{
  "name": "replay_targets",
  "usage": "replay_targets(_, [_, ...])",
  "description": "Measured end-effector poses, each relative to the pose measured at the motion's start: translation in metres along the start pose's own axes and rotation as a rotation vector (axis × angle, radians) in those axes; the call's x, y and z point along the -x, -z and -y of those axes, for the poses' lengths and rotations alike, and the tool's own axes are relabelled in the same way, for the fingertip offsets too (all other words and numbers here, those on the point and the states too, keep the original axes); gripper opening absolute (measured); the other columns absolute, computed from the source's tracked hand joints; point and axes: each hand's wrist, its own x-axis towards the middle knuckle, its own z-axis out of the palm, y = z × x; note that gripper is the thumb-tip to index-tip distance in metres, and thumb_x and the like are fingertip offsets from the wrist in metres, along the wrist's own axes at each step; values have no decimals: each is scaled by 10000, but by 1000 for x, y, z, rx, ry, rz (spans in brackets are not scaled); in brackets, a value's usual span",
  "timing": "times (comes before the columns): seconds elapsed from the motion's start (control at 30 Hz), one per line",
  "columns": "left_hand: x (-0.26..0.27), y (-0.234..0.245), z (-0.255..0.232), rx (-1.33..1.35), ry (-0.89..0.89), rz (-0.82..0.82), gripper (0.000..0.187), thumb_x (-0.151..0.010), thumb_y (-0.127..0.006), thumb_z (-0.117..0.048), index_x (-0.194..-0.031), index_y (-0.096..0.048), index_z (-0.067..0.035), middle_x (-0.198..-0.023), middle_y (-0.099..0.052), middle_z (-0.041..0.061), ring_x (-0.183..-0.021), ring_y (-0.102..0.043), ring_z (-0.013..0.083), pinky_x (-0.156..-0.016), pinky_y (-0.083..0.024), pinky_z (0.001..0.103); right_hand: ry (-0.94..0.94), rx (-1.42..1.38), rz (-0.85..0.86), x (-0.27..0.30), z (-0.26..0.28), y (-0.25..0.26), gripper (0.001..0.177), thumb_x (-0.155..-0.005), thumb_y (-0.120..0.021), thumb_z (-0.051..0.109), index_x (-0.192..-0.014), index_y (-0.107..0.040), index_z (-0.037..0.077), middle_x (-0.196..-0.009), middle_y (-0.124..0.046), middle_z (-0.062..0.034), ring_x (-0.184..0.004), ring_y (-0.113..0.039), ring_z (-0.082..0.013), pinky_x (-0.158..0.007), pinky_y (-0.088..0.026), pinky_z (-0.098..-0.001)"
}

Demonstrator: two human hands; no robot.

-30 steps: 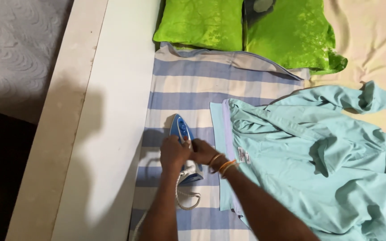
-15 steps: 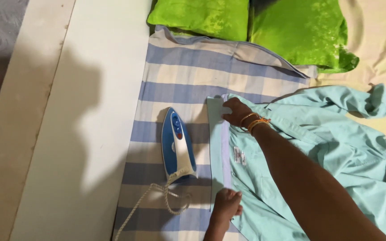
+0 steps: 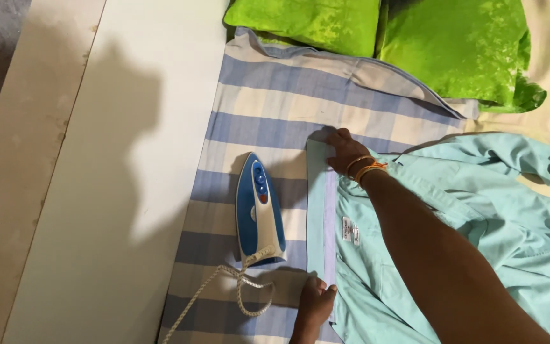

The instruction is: Iron a light blue shirt on a bed using an electric iron.

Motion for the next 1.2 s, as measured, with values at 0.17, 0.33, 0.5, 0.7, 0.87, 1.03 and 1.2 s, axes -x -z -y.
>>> replay_targets(0.17, [8, -5, 16, 34, -156, -38, 325, -850, -799, -252, -938, -593, -17, -827, -641, 94, -761, -622, 190, -708, -534, 347, -76, 62, 12, -2, -2, -6, 450, -880, -734, 394, -1269, -679, 173, -1328, -545, -179, -1151, -653, -383, -1003, -532, -455])
replay_targets(0.33, [22, 3, 1, 98, -29, -2, 288, -879, -766, -249, -941, -593, -28, -818, -649, 94, -723, -633, 183, -675, -534, 332, 63, -142, -39, 6, -22, -2, 495, -781, -809, 462, -1064, -721, 65, -1076, -680, -197, -948, -704, -349, -849, -573, -415])
replay_targets(0.5, [22, -3, 12, 115, -18, 43, 311, -903, -744, -232, -999, -587, 19, -790, -659, 181, -623, -640, 219, -592, -523, 337, 298, -330, -189, 31, -73, 11, 549, -734, -844, 478, -997, -735, 8, -843, -734, -122, -766, -686, -212, -711, -564, -367])
replay_targets(0.7, [3, -20, 35, -285, -601, -390, 647, -700, -930, -187, -1168, -550, 46, -1102, -615, 261, -1005, -594, 402, -872, -487, 498, 78, -380, -41, 126, -71, 103, 472, -864, -777, 446, -988, -758, -10, -692, -668, -64, -604, -571, -145, -560, -488, -350])
replay_targets(0.87, [17, -13, -4, -170, -347, -471, 666, -628, -956, -227, -1137, -585, -9, -1090, -623, 176, -1018, -609, 340, -910, -512, 488, 50, -574, 12, 206, -87, 154, 401, -887, -768, 358, -813, -724, -34, -603, -586, -25, -495, -517, -102, -462, -409, -303])
replay_targets(1.03, [26, -21, 15, 752, 231, 98, 481, -895, -781, -153, -1208, -423, -78, -995, -595, 169, -865, -644, 330, -766, -597, 455, -31, -667, -45, 278, -114, 179, 350, -891, -780, 334, -787, -673, 18, -589, -552, -12, -511, -503, -98, -482, -403, -293])
replay_targets(1.2, [11, -50, 1, 1188, 325, 161, 270, -946, -627, -138, -1180, -597, -7, -1046, -611, 160, -850, -657, 340, -775, -618, 436, -82, -880, -57, 352, -132, 195, 292, -864, -796, 272, -785, -707, 6, -648, -567, 13, -538, -501, -101, -496, -400, -289])
